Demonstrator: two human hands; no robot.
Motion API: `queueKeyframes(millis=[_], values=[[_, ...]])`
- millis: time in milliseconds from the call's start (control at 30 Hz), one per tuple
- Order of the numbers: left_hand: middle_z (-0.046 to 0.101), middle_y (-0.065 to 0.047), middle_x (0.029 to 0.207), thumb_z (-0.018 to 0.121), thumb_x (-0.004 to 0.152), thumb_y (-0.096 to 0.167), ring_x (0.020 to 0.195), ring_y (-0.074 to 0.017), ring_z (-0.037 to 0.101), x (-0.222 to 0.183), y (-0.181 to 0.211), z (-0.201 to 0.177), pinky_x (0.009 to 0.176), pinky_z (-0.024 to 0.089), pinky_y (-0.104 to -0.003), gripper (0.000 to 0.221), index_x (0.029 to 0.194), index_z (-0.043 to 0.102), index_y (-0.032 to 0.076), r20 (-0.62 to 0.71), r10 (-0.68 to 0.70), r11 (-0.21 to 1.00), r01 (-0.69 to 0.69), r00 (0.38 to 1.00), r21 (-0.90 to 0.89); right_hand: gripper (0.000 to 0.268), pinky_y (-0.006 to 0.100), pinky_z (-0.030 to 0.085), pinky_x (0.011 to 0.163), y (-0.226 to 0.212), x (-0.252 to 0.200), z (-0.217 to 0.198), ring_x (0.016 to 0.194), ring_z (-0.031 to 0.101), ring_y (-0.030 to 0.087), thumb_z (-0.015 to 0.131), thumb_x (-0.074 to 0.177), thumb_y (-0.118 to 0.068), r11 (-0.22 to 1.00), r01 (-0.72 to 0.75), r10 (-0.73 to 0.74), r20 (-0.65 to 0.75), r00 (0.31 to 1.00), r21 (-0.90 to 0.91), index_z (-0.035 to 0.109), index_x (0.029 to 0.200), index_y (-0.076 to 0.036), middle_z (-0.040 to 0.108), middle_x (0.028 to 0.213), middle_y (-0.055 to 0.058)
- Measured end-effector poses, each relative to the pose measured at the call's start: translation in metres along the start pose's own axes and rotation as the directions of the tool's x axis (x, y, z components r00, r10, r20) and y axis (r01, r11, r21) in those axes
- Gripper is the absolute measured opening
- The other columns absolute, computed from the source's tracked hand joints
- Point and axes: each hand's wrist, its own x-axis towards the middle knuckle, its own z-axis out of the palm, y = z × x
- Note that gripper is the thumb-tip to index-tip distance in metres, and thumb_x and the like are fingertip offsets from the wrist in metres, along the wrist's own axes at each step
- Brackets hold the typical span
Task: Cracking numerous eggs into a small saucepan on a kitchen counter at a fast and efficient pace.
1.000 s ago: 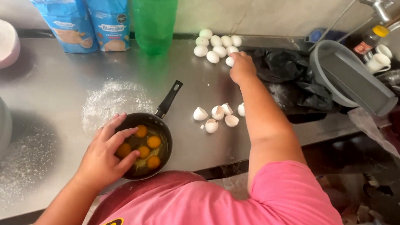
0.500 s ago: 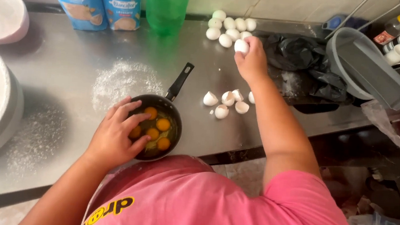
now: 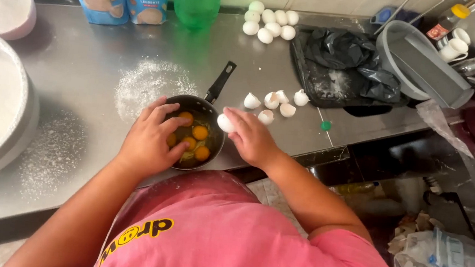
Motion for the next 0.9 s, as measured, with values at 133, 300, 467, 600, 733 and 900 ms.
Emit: queueKeyframes(millis=[133,300,467,600,733,900], values=[[0.057,-0.004,0.139,0.081,0.074,0.051,0.142,-0.0344,0.049,0.002,-0.005,0.004,0.118,0.041,-0.045,0.058,0.126,0.070,0.027,-0.003,0.003,1.000,-0.003,1.000,0.015,0.052,0.045,0.052,0.102,-0.018,0.004,-0.016,0.118,0.064,0.037,0.050,0.106,-0.031,0.998,-0.036,0.039,-0.055,0.998,0.059,0.053,0.144,0.003,0.060,0.133,0.022],[0.051,-0.002,0.144,0.077,0.078,0.054,0.143,-0.0347,0.046,0.011,0.007,-0.010,0.123,0.025,-0.064,0.066,0.137,0.062,0.030,0.123,-0.072,0.997,0.070,0.990,0.019,0.047,0.032,0.055,0.091,-0.037,0.009,-0.022,0.117,0.059,0.022,0.044,0.110,-0.015,0.669,-0.393,0.446,0.082,0.891,0.631,0.040,0.153,0.001,0.057,0.140,0.021],[0.060,0.006,0.136,0.081,0.079,0.043,0.114,-0.0267,0.066,0.039,0.026,-0.028,0.101,0.050,-0.048,0.057,0.133,0.064,0.036,0.076,-0.031,0.949,0.053,0.997,-0.310,0.037,0.032,0.060,0.075,-0.031,0.024,0.000,0.097,0.072,0.028,0.046,0.106,-0.011,0.228,-0.551,0.530,0.373,0.762,0.802,0.045,0.141,0.000,0.068,0.119,0.026],[0.072,0.007,0.113,0.085,0.078,0.032,0.090,-0.0233,0.076,0.048,0.029,-0.027,0.077,0.064,-0.037,0.040,0.116,0.075,0.034,0.086,-0.072,0.872,0.105,0.994,-0.478,0.034,0.029,0.063,0.067,-0.034,0.043,0.006,0.088,0.076,0.028,0.053,0.104,-0.013,-0.056,-0.647,0.577,0.554,0.600,0.760,0.053,0.134,0.003,0.072,0.109,0.025],[0.071,0.004,0.103,0.084,0.075,0.030,0.086,-0.0201,0.077,0.047,0.031,-0.036,0.075,0.064,-0.035,0.037,0.111,0.076,0.032,0.133,-0.184,0.860,0.225,0.974,-0.458,0.045,0.030,0.064,0.065,-0.037,0.054,0.009,0.088,0.078,0.030,0.071,0.092,0.001,0.037,-0.639,0.563,0.512,0.648,0.768,0.057,0.135,0.003,0.071,0.112,0.021],[0.064,0.008,0.094,0.082,0.075,0.035,0.077,-0.0125,0.073,0.039,0.036,-0.029,0.069,0.063,-0.033,0.034,0.108,0.074,0.034,0.055,-0.255,0.912,0.259,0.965,-0.318,0.050,0.028,0.063,0.059,-0.028,0.055,0.023,0.078,0.077,0.023,0.075,0.082,0.004,0.125,-0.672,0.622,0.470,0.626,0.729,0.065,0.131,0.002,0.075,0.099,0.017]])
